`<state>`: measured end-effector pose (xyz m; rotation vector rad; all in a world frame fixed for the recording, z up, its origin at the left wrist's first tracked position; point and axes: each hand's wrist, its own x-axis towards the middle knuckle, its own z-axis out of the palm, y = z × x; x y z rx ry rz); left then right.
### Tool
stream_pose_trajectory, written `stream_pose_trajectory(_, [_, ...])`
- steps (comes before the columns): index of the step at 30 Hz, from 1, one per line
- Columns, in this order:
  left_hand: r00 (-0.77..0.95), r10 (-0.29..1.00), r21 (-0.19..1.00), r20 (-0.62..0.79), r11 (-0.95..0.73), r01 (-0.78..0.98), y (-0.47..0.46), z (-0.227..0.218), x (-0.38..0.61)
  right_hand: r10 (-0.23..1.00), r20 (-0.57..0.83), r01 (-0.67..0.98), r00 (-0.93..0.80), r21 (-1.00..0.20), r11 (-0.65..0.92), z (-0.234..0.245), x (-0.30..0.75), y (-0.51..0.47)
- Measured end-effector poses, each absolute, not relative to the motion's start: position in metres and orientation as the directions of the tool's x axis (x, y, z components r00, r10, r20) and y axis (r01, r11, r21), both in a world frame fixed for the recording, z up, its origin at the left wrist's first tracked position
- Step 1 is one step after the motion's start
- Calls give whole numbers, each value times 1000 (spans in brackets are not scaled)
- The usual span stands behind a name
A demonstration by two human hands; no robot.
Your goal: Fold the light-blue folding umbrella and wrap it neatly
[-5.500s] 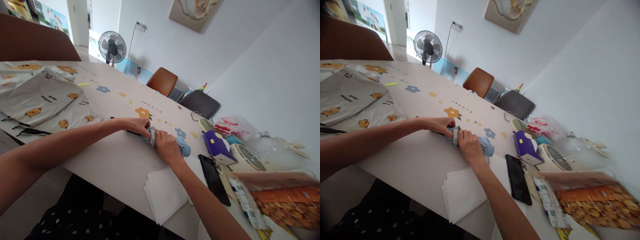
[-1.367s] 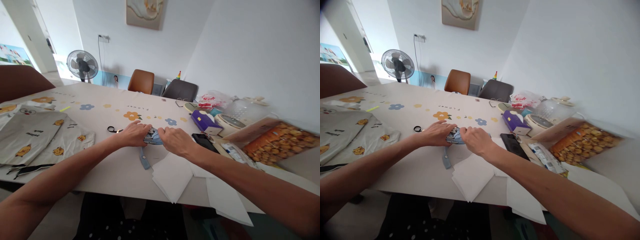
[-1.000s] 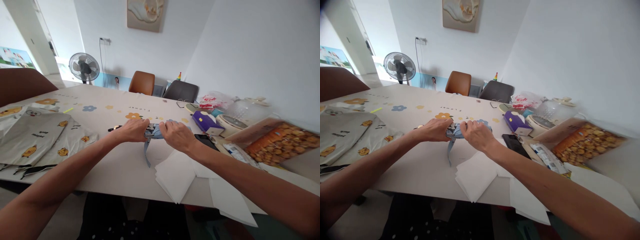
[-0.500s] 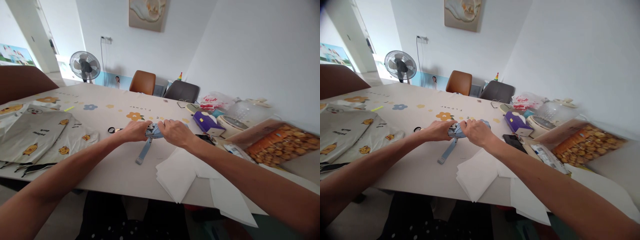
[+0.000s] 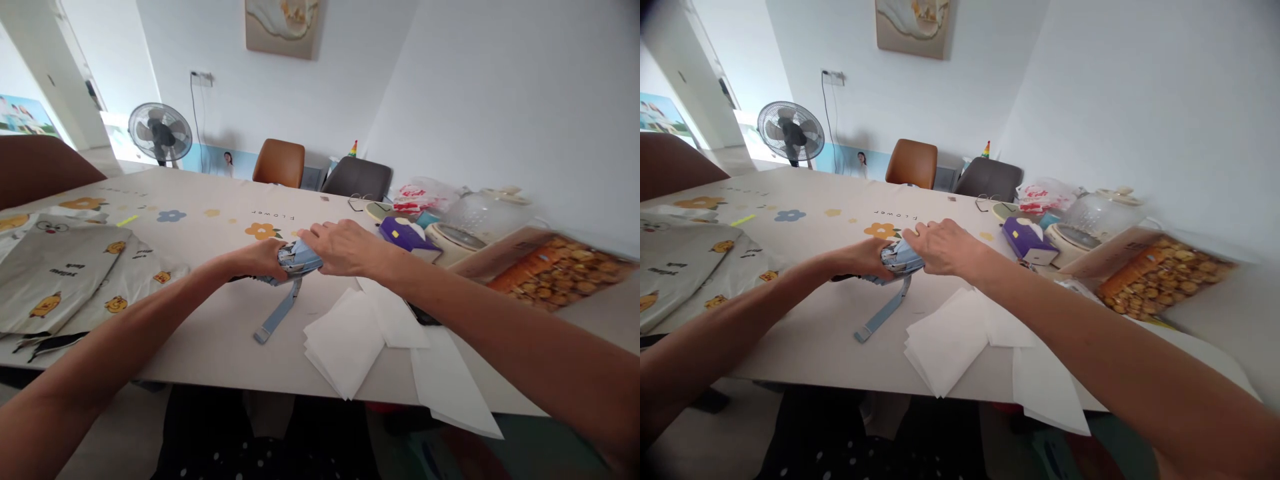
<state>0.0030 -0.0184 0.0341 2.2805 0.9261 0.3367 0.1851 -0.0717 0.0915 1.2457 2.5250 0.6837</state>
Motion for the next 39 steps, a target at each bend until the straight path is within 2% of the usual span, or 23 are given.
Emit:
stream_pose_trajectory(4, [720, 692, 682, -52, -502, 532, -17, 34, 1, 730, 30, 659, -683, 456, 598, 101, 186, -79])
stream_pose_trajectory(8, [720, 690, 798, -67, -397, 455, -11, 32, -2, 645, 223, 668, -731, 426, 610, 113, 196, -100])
stream_pose_trajectory(11, [705, 700, 897, -109, -237, 373, -9, 35, -6, 603, 342, 691, -720, 433, 579, 102, 205, -119])
stream_pose_trajectory(13, [710, 690, 941, -140, -131, 312, -10, 38, -7, 545, 338, 639, -768, 470, 609, 83, 208, -127])
stream_pose_trajectory(16, [741, 657, 970, -140, -59, 236, -14, 42, -8, 482, 314, 574, -818, 500, 649, 49, 204, -127])
stream_pose_trajectory(21, [787, 600, 986, -141, 17, 164, -18, 40, -7, 509, 270, 561, -818, 572, 598, 15, 192, -110])
stream_pose_trajectory(25, [786, 595, 985, -167, 68, 158, -14, 35, -7, 552, 261, 588, -792, 570, 574, 6, 192, -101])
stream_pose_trajectory(28, [784, 592, 982, -187, 93, 165, -10, 31, -8, 523, 281, 580, -805, 563, 589, 2, 194, -103])
stream_pose_trajectory(33, [776, 595, 977, -211, 94, 194, -4, 26, -8, 456, 368, 584, -811, 444, 680, 7, 194, -122])
stream_pose_trajectory(39, [761, 602, 956, -240, 9, 294, -8, 28, -4, 491, 605, 692, -626, 141, 708, 29, 187, -139])
